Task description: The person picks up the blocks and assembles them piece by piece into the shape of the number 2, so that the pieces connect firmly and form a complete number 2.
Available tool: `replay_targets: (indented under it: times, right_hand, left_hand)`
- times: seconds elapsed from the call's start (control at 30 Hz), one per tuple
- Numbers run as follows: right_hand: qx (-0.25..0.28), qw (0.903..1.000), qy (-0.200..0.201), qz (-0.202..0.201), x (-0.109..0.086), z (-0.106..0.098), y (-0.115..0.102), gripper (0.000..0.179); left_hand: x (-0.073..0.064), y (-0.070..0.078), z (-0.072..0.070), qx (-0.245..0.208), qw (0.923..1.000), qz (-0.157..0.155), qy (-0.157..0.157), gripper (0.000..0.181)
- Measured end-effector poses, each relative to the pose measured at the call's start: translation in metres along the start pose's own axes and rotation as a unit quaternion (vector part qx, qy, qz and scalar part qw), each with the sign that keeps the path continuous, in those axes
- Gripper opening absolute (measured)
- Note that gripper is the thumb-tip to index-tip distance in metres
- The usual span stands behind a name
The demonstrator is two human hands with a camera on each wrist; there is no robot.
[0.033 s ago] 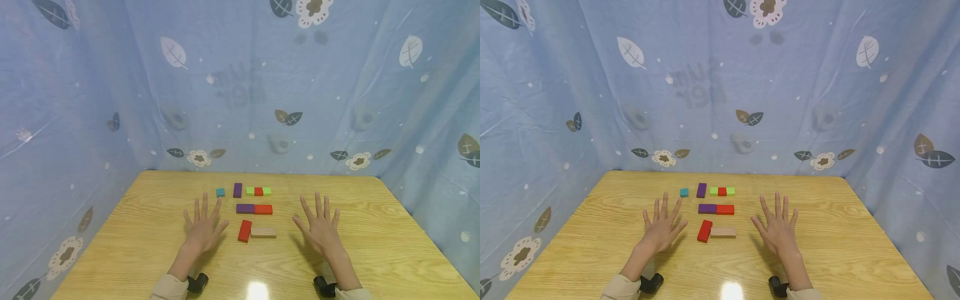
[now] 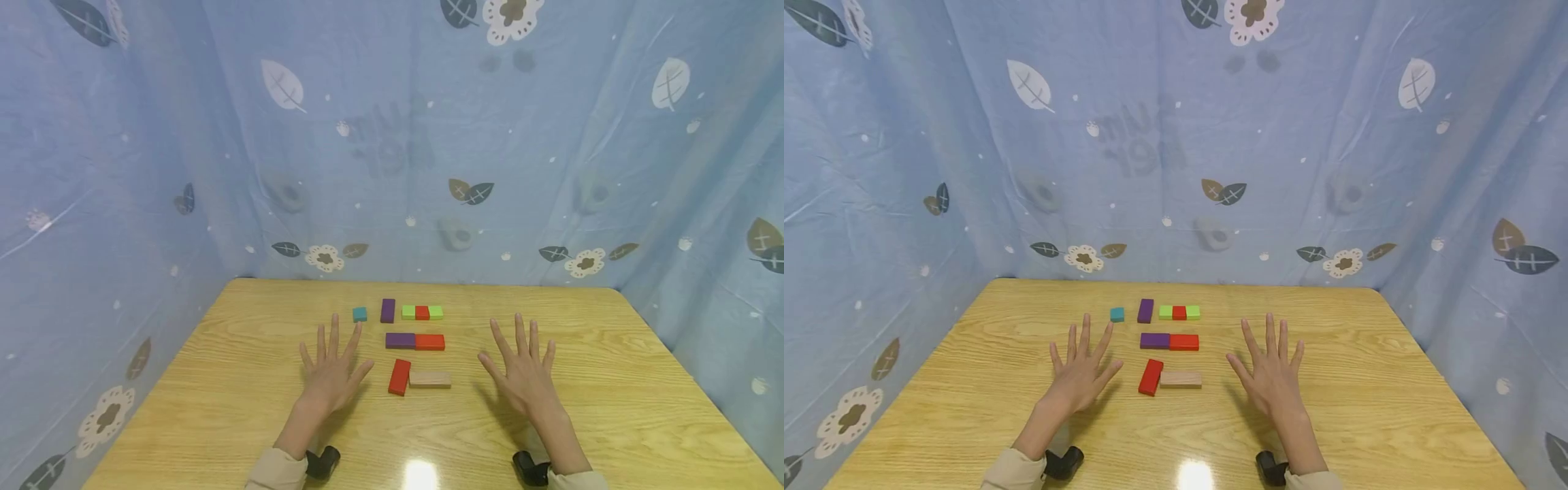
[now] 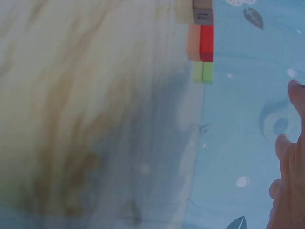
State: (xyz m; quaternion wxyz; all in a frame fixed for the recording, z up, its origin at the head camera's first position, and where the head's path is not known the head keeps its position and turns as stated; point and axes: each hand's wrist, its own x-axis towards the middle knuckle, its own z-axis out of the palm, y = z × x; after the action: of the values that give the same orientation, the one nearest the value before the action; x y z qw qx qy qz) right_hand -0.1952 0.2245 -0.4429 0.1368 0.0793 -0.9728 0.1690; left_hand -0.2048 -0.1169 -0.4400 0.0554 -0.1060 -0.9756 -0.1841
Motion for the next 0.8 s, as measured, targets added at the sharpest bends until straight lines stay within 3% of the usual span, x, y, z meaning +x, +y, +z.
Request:
replay_targets:
  times: [0.5, 0.8]
  right_hand:
    - [-0.023, 0.9997, 0.008, 0.001, -0.001, -0.003, 0.000, 0.071]
    - [-0.045, 0.9983, 0.031, -0.019, 0.002, -0.012, 0.000, 0.071]
  left_hand:
    - [-0.002, -0.001, 0.001, 0.005, 1.0000, 0.002, 0.002, 0.068]
    - [-0.003, 0.001, -0.009, 0.014, 0.9999, 0.009, -0.001, 0.070]
